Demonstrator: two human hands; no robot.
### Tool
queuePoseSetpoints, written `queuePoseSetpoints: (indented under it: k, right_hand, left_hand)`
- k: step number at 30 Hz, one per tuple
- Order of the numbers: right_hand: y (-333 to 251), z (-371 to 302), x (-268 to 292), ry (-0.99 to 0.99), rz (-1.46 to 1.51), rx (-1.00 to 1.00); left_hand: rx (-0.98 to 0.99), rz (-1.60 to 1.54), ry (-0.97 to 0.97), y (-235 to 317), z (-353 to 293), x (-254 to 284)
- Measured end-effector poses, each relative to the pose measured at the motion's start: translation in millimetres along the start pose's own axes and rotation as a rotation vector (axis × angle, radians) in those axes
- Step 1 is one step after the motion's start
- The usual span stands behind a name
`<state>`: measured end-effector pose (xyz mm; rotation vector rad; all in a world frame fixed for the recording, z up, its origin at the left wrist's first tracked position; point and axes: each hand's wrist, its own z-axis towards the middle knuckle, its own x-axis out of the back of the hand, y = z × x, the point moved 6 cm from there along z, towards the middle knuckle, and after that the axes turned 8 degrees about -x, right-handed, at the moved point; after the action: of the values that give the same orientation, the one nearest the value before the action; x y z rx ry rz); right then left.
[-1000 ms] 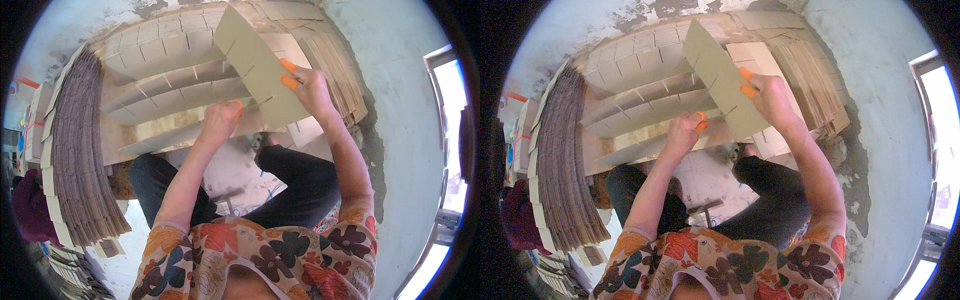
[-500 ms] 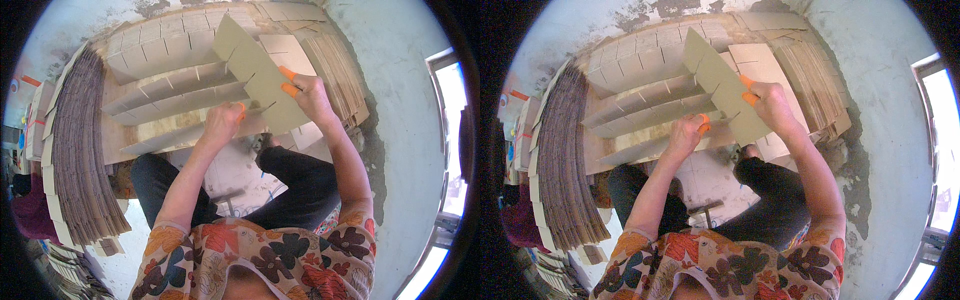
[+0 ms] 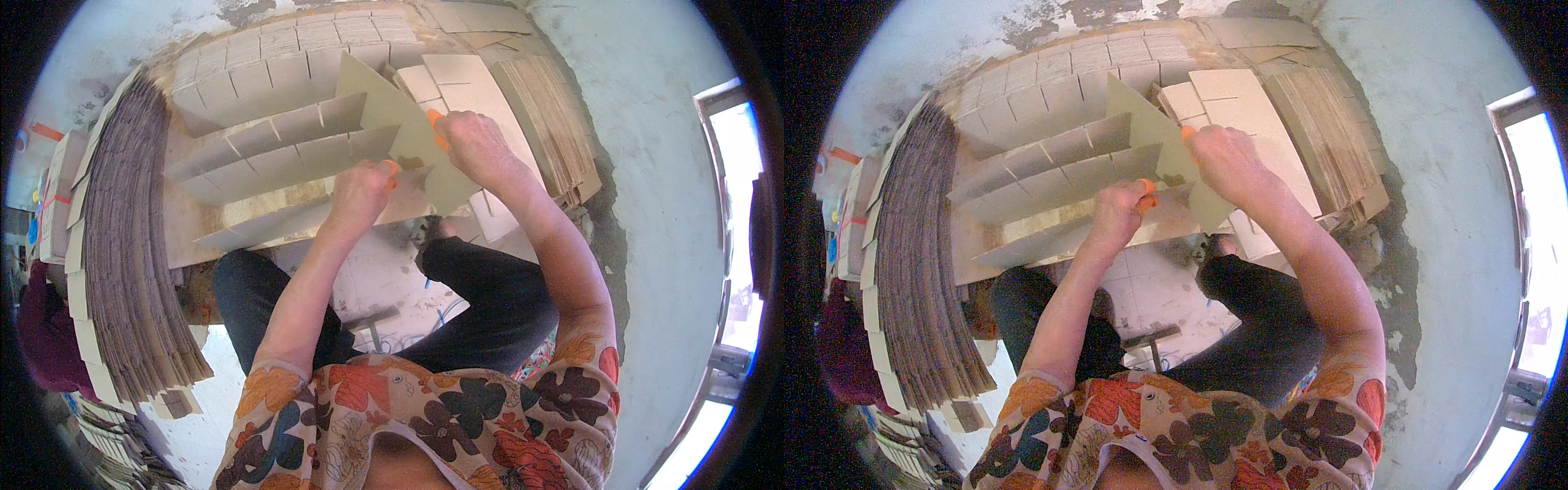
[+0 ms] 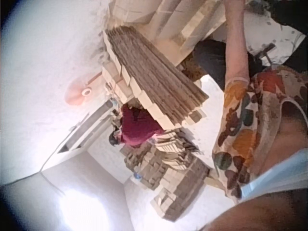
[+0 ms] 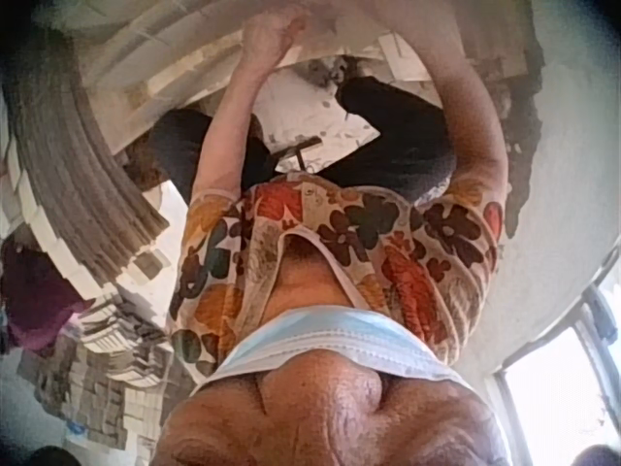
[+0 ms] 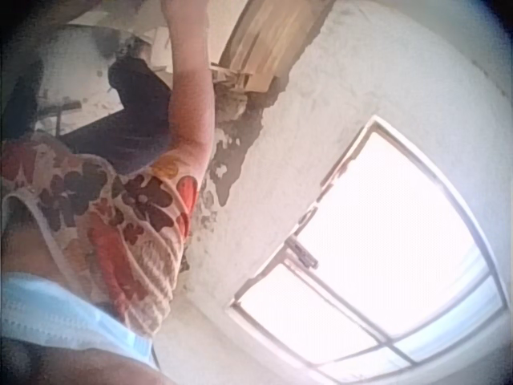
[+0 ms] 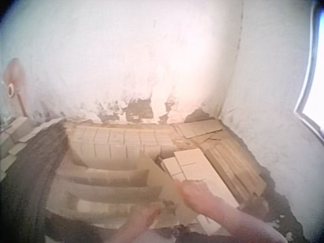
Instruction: The person sits on the floor and repeatedly folds pre-scored cardboard sheets into box dividers. They insert each folded divider into a larger cardboard box, arranging them side by side to form a grid of compartments.
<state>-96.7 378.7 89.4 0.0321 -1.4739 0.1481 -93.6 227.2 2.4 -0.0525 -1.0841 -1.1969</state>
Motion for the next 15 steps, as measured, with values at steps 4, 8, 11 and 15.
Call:
queuePoseSetpoints:
  k: [4, 8, 11, 15]
  right_hand:
    - [-1.2, -15.8, 7.7, -0.054, 0.015, -0.054]
    - [0.0, -31.2, -8.8, -0.051, 0.020, 0.027]
    - [-4.8, -33.3, -4.6, 0.007, 0.013, 0.026]
    - [-8.2, -37.4, -22.8, 0.006, -0.063, 0.074]
  left_hand:
    - [0.031, 0.006, -0.029, 2.6, 1.3, 2.1]
    - [0.023, 0.040, -0.055, -5.6, -1.3, -8.1]
    - [0.027, 0.034, -0.071, -6.0, -1.5, -5.1]
    - [0.042, 0.071, -0.072, 1.0, 0.1, 1.1]
